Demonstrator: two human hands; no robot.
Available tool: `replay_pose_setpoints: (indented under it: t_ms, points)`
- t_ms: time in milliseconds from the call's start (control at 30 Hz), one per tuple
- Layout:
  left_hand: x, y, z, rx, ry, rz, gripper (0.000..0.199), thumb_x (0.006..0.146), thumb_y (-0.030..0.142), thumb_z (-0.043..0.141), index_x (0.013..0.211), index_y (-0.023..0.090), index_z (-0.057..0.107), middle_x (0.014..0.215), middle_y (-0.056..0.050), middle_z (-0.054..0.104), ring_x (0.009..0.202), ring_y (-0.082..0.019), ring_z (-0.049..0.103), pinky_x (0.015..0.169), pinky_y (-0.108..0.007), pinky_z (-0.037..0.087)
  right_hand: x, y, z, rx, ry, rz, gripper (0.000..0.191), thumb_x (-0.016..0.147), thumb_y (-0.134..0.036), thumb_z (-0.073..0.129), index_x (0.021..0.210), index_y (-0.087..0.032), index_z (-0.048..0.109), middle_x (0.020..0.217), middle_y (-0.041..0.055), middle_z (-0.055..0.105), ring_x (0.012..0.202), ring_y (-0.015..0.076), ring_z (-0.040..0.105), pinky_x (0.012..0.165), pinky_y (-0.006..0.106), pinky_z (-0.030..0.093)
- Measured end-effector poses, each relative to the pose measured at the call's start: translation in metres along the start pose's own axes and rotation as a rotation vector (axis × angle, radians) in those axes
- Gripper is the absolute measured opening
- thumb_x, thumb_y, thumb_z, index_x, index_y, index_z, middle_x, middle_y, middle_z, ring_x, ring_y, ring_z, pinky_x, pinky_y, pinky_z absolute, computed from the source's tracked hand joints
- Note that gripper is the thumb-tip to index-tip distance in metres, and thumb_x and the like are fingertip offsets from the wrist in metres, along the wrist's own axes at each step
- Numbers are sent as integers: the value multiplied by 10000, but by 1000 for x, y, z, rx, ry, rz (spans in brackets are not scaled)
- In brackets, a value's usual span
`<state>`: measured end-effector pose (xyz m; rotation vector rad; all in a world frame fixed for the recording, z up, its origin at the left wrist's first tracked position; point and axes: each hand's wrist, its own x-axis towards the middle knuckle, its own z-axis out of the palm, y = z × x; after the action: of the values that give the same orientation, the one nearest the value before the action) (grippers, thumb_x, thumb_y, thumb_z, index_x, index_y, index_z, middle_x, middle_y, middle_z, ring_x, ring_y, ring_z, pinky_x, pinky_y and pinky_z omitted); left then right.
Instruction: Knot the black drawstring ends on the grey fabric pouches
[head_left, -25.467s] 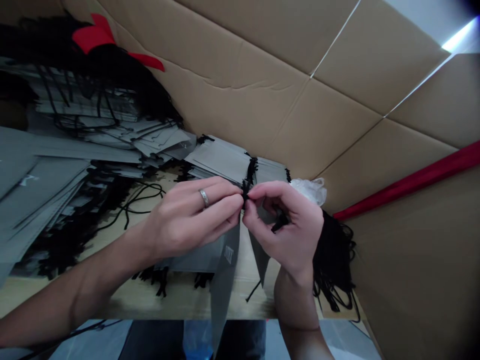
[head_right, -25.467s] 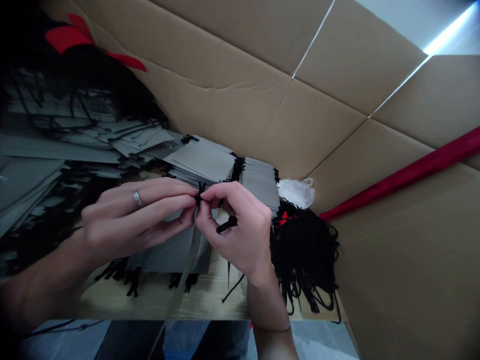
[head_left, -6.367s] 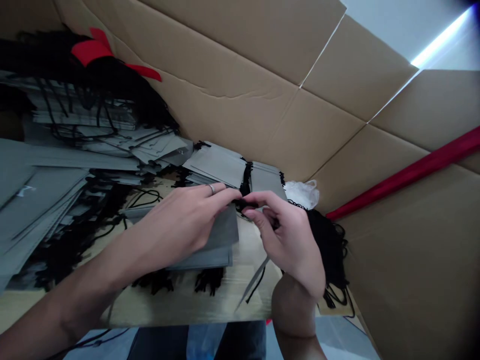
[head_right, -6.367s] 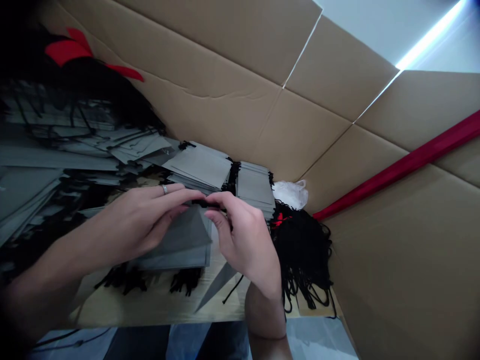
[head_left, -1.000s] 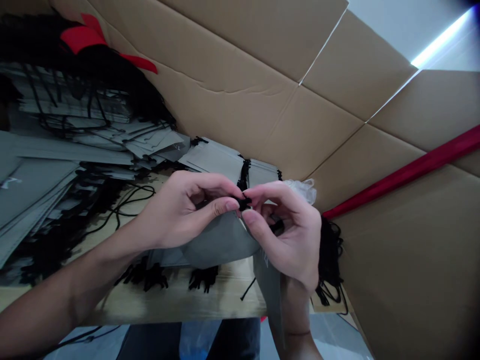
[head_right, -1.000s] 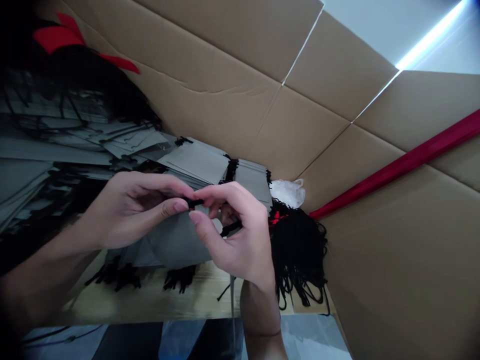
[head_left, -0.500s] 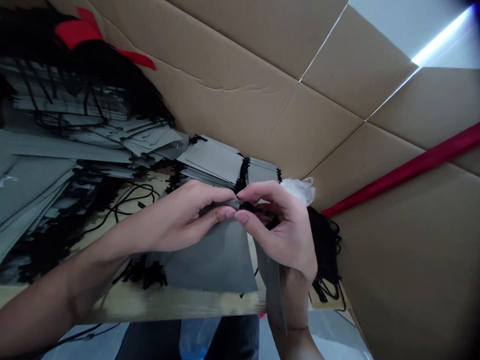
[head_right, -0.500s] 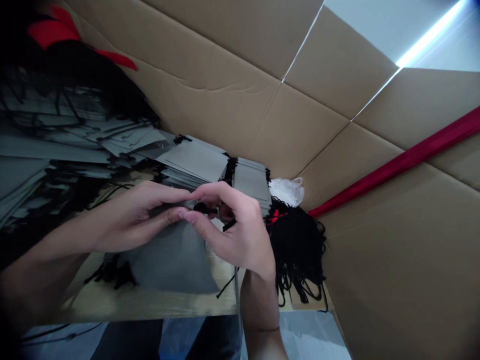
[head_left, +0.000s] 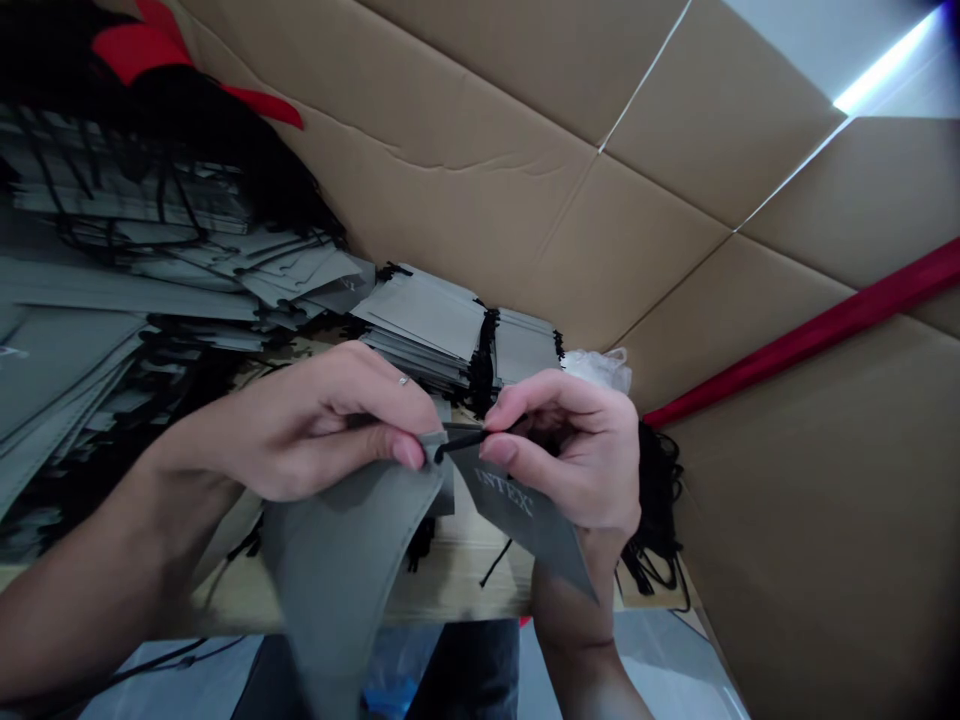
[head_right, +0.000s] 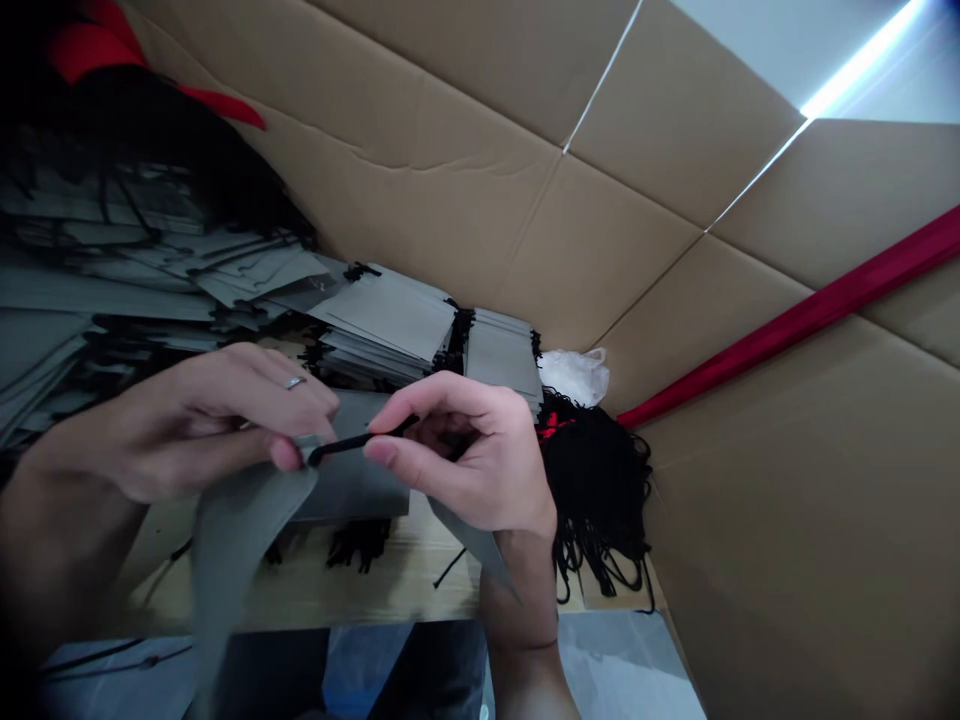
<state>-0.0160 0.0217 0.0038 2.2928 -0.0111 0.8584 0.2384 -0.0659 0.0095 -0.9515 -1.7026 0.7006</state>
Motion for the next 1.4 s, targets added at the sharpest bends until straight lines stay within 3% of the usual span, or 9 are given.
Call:
replay_pose_setpoints:
  t_ms: [67, 167, 367, 633, 833, 1033, 1233, 1333, 1400]
  points:
    - [-1, 2, -4, -71, -27, -8, 295, 1106, 102, 643, 851, 247, 675, 622, 31, 583, 541, -141, 488, 539, -308, 402, 0, 1, 1, 18, -12, -17, 230, 909, -394, 1051, 974, -260, 875, 794, -21, 796, 569, 111, 662, 468, 209, 524]
    - [-1, 6, -7, 31, 18, -94, 323, 1145, 182, 646, 828, 230, 681, 622, 38, 589, 518, -117, 501, 497, -259, 384, 1, 0, 1, -34, 33, -64, 201, 929, -337, 1042, 1027, -280, 876, 829, -29, 801, 601, 110, 677, 493, 210, 535]
    - [0, 7, -2, 169, 118, -143, 198, 1167, 293, 656, 1159, 217, 839, 802, 27, 784, 610, -100, 647, 564, -182, 477, -2, -3, 1, -177, 93, -96, 179, 988, -296, 965, 1134, -291, 860, 1014, 7, 845, 746, 140, 750, 562, 234, 592]
    - [7, 8, 13, 281, 178, -186, 219, 1107, 195, 590, 1006, 189, 785, 783, 29, 757, 631, -103, 646, 573, -225, 458, 2, 3, 8, -232, 120, -111, 64, 1012, -279, 947, 1053, -269, 899, 905, -11, 862, 660, 126, 713, 569, 262, 568]
    - [8, 6, 19, 339, 178, -85, 228, 1180, 184, 561, 989, 201, 685, 764, 39, 677, 640, -104, 591, 602, -231, 435, 2, -1, 10, -283, 158, -129, 37, 1015, -246, 914, 1039, -267, 894, 867, -17, 839, 637, 114, 644, 580, 277, 522]
    - [9, 7, 17, 314, 216, -53, 263, 1142, 105, 555, 913, 215, 624, 712, 57, 586, 591, -100, 517, 576, -240, 396, 4, 0, 9, -185, 173, -81, 55, 1005, -266, 928, 967, -245, 893, 875, 14, 844, 676, 133, 679, 539, 259, 491]
    - [8, 10, 12, 228, 204, -49, 302, 1150, 137, 578, 864, 217, 635, 669, 69, 565, 565, -92, 470, 550, -237, 387, 8, -1, 14, 3, 193, -114, 119, 963, -162, 944, 907, -241, 875, 834, -19, 834, 636, 98, 690, 549, 201, 541]
    - [8, 12, 20, 273, 291, -120, 190, 1123, 222, 683, 934, 219, 693, 735, 62, 666, 616, -93, 577, 570, -236, 441, 10, 0, 20, 38, 240, -135, 131, 992, -194, 936, 902, -234, 850, 839, -16, 827, 654, 99, 704, 569, 195, 560]
    - [8, 12, 29, 318, 415, -146, 53, 1066, 251, 773, 1095, 219, 741, 908, 35, 794, 728, -106, 705, 638, -237, 531, 10, 1, 23, 44, 253, -128, 157, 1016, -212, 919, 889, -229, 829, 852, -9, 828, 665, 101, 703, 564, 195, 550]
